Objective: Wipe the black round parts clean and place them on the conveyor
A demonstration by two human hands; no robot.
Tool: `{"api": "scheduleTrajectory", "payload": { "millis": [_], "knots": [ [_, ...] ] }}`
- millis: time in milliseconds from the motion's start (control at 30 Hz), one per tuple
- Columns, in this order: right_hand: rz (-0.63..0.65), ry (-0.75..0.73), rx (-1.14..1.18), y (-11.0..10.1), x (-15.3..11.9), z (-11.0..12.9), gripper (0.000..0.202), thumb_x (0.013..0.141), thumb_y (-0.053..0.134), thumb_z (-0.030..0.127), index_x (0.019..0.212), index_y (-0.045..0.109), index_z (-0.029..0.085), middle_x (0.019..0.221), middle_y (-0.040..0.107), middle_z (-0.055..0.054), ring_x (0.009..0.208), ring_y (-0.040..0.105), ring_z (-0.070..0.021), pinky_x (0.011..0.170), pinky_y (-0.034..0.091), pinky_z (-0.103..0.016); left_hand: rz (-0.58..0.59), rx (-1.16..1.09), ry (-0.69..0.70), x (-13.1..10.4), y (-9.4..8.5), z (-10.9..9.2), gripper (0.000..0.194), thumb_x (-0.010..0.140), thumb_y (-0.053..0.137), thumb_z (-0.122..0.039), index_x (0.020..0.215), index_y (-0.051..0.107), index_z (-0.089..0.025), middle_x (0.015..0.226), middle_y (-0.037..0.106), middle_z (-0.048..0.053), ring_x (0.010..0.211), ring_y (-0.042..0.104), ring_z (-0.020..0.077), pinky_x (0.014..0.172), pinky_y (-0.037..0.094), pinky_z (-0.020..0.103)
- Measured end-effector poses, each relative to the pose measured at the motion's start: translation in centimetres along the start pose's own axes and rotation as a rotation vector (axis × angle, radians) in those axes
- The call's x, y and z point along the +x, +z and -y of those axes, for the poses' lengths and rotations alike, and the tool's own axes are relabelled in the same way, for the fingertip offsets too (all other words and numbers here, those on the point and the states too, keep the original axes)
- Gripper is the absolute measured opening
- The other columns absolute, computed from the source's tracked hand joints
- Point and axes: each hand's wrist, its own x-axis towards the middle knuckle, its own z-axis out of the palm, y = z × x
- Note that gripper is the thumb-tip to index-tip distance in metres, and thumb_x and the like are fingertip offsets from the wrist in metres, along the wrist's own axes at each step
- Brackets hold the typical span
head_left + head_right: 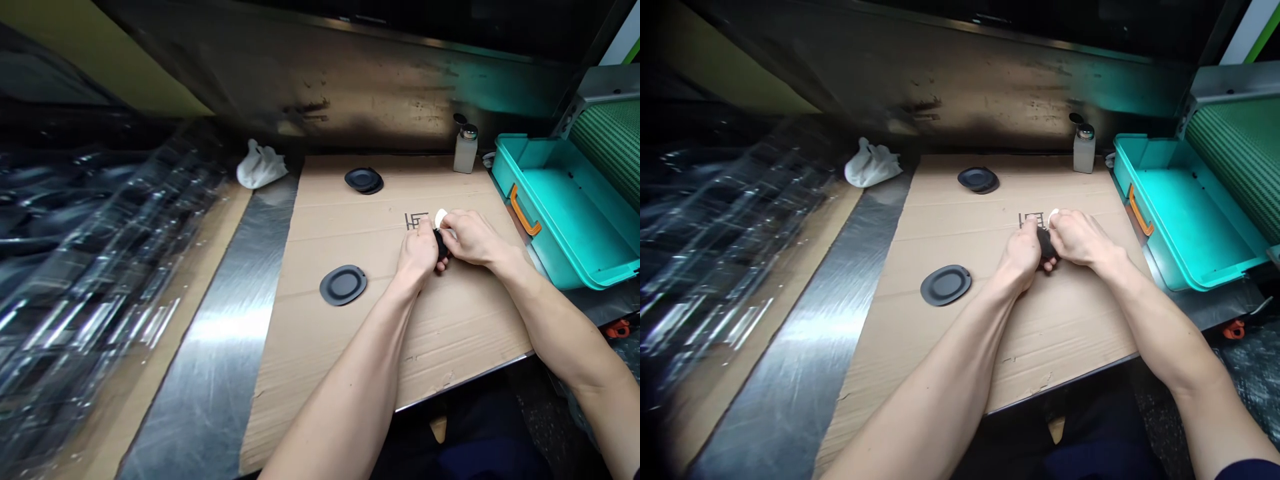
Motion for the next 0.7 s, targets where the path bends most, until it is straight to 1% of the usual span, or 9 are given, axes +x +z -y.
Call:
{"api": "scheduleTrajectory", "payload": {
  "millis": [100,233,300,400,467,567,633,700],
  "knots": [
    [-0.029,-0.003,-0.019,-0.1,0.0,0.3,0.021,0.098,0.046,0.021,0.097,0.066,0.016,0.099,0.067,-0.009,0.082,0.056,-0.019,0.071,0.035,-0.03,-0.003,0.008,0.028,-0.2,0.0,-0.1,0.057,0.098,0.035,-0.055,0.063,0.062,-0.019,0.04,0.056,0.008,0.031,0.051,0.0192,0.031,0.038,0.027],
    [0.015,0.017,-0.024,-0.3,-0.2,0.5,0.02,0.096,0.048,0.019,0.092,0.067,0.016,0.093,0.068,-0.008,0.076,0.055,-0.0179,0.069,0.034,-0.03,-0.004,-0.07,0.0,-0.3,0.0,0.1,0.05,0.097,0.041,-0.052,0.066,0.062,-0.019,0.04,0.056,0.006,0.03,0.049,0.0174,0.03,0.035,0.025],
    [-0.003,0.027,-0.026,-0.2,-0.2,0.5,0.021,0.097,0.048,0.02,0.092,0.067,0.017,0.094,0.068,-0.008,0.076,0.056,-0.0181,0.069,0.035,-0.03,-0.003,-0.071,-0.005,-0.3,0.1,0.2,0.048,0.097,0.042,-0.049,0.067,0.063,-0.018,0.039,0.055,0.006,0.03,0.048,0.0167,0.031,0.035,0.025],
    [-0.101,0.026,0.035,0.5,-0.1,0.3,0.022,0.099,0.047,0.024,0.095,0.068,0.017,0.099,0.068,-0.009,0.084,0.059,-0.0186,0.073,0.039,-0.029,-0.009,-0.111,-0.026,-0.2,0.1,-0.3,0.045,0.098,0.04,-0.045,0.07,0.062,-0.018,0.042,0.055,0.005,0.031,0.049,0.0166,0.031,0.036,0.024],
    [-0.212,0.048,0.125,0.9,0.1,-0.1,0.023,0.099,0.047,0.026,0.097,0.068,0.017,0.1,0.068,-0.008,0.089,0.06,-0.0182,0.078,0.041,-0.028,-0.012,-0.232,-0.081,-0.1,0.0,-1.0,0.044,0.099,0.035,-0.041,0.076,0.063,-0.016,0.045,0.057,0.005,0.033,0.05,0.0159,0.032,0.037,0.023],
    [-0.385,0.137,0.241,1.2,0.3,-0.8,0.024,0.099,0.047,0.029,0.096,0.068,0.017,0.099,0.069,-0.007,0.092,0.061,-0.0183,0.084,0.043,-0.028,0.019,-0.433,-0.208,-0.1,-0.5,-2.2,0.049,0.1,0.025,-0.037,0.087,0.064,-0.011,0.052,0.06,0.008,0.037,0.051,0.0146,0.034,0.038,0.021],
    [-0.422,0.178,0.284,1.2,0.3,-1.1,0.023,0.098,0.048,0.028,0.093,0.068,0.017,0.096,0.07,-0.007,0.091,0.061,-0.0186,0.084,0.043,-0.028,0.034,-0.508,-0.278,-0.1,-1.0,-2.9,0.051,0.1,0.023,-0.037,0.094,0.064,-0.007,0.055,0.062,0.01,0.04,0.052,0.0143,0.036,0.041,0.021],
    [-0.412,0.183,0.309,1.2,0.4,-1.0,0.022,0.096,0.05,0.028,0.09,0.068,0.017,0.093,0.069,-0.007,0.089,0.061,-0.0185,0.083,0.043,-0.028,0.044,-0.551,-0.309,-0.1,-1.4,-3.1,0.05,0.1,0.024,-0.036,0.098,0.064,-0.006,0.057,0.062,0.01,0.042,0.054,0.0144,0.038,0.045,0.02]
  ]
}}
